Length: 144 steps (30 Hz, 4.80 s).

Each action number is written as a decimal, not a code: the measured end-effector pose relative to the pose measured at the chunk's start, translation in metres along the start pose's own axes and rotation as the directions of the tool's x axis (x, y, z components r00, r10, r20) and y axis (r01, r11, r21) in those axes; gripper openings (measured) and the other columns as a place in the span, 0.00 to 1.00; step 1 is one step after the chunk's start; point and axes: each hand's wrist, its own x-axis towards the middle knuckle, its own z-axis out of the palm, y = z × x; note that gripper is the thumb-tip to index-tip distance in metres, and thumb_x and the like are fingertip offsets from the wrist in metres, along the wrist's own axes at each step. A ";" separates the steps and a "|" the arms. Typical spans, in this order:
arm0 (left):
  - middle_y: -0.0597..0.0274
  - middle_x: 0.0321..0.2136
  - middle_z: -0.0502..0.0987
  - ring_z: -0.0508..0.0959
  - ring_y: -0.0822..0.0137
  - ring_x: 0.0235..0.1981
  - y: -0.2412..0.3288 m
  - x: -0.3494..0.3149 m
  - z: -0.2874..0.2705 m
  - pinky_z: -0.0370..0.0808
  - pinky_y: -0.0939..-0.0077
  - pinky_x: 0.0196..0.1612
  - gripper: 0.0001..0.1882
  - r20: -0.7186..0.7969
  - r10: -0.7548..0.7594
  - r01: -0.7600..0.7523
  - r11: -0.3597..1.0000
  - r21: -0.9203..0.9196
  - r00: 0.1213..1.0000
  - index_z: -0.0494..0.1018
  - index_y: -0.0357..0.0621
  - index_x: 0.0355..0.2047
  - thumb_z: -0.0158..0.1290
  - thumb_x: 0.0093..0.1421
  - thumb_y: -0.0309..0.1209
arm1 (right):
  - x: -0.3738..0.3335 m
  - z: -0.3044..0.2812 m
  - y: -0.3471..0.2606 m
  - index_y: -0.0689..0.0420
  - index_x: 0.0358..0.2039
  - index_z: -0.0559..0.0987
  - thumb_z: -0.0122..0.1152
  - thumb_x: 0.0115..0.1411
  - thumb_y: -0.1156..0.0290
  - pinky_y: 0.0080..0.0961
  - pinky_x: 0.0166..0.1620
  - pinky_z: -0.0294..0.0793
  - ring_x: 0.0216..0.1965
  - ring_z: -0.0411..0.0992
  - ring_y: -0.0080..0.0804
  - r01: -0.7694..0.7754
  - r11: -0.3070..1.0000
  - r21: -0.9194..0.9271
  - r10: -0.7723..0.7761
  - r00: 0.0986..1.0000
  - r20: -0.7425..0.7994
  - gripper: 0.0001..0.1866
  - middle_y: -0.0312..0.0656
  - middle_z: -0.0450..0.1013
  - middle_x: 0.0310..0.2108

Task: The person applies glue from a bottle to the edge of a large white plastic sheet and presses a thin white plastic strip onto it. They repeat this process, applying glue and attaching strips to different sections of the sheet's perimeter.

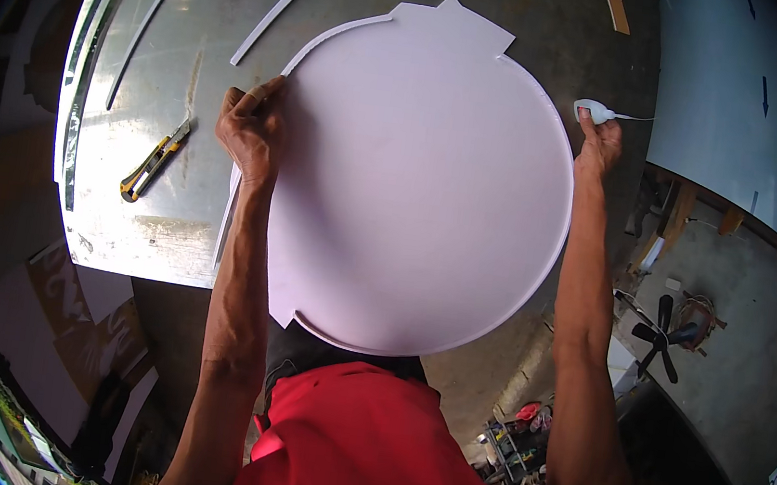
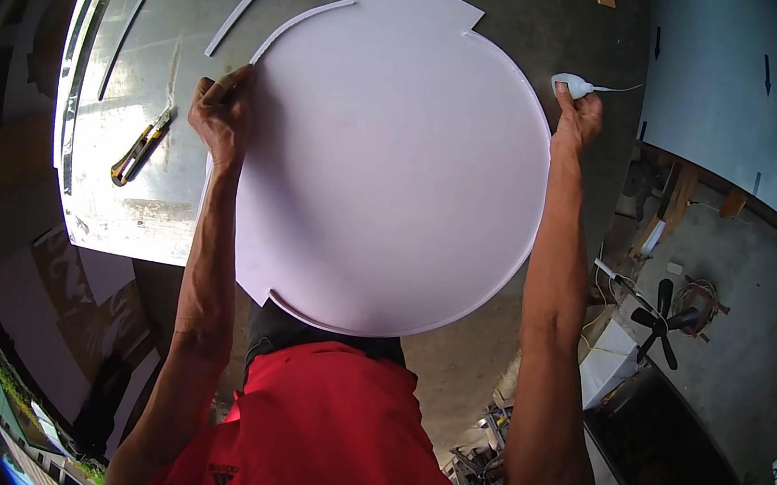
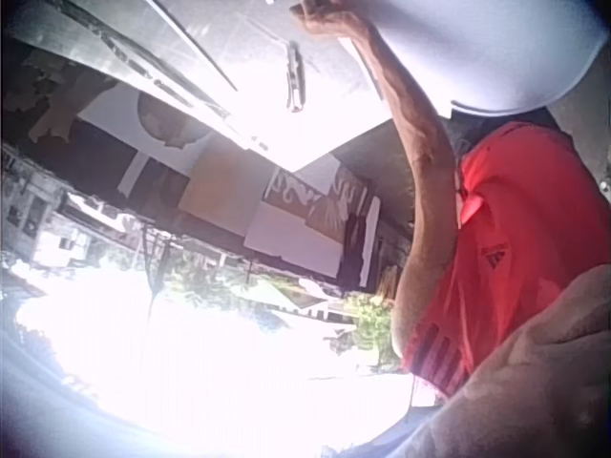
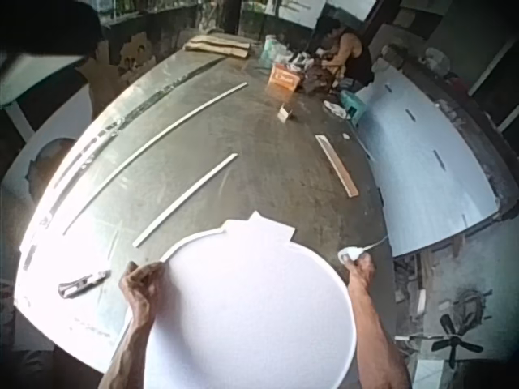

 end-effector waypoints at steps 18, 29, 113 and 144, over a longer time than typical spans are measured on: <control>0.66 0.25 0.71 0.76 0.64 0.27 0.001 -0.003 0.003 0.73 0.65 0.36 0.18 0.027 -0.054 0.055 0.998 -0.043 0.998 0.92 0.58 0.40 0.71 0.49 0.24 | -0.182 0.132 -0.133 0.61 0.37 0.84 0.71 0.70 0.59 0.16 0.23 0.64 0.21 0.71 0.16 0.031 0.916 -0.400 0.260 0.713 0.651 0.16 0.35 0.78 0.26; 0.64 0.27 0.72 0.76 0.59 0.33 0.005 -0.005 -0.005 0.73 0.60 0.38 0.21 0.034 -0.044 0.046 0.997 -0.064 0.998 0.90 0.57 0.40 0.69 0.43 0.23 | -0.229 0.307 -0.138 0.62 0.27 0.82 0.76 0.64 0.55 0.21 0.17 0.60 0.13 0.68 0.20 -0.021 0.836 -0.549 0.489 0.483 0.727 0.22 0.38 0.76 0.18; 0.65 0.26 0.76 0.76 0.61 0.28 -0.008 -0.033 -0.033 0.72 0.65 0.33 0.09 -0.204 -0.027 0.018 0.999 -0.048 0.979 0.83 0.45 0.27 0.73 0.48 0.25 | -0.234 0.308 -0.122 0.60 0.42 0.88 0.75 0.57 0.83 0.27 0.35 0.81 0.32 0.82 0.33 0.813 0.478 0.331 -0.405 -0.130 0.905 0.12 0.39 0.82 0.35; 0.64 0.26 0.79 0.76 0.64 0.28 -0.006 -0.033 -0.034 0.73 0.69 0.32 0.11 -0.210 -0.044 0.032 0.998 -0.056 0.977 0.88 0.44 0.34 0.74 0.49 0.22 | -0.231 0.312 -0.125 0.60 0.42 0.85 0.74 0.57 0.82 0.32 0.34 0.80 0.31 0.79 0.37 0.805 0.468 0.365 -0.370 -0.196 0.908 0.12 0.40 0.77 0.32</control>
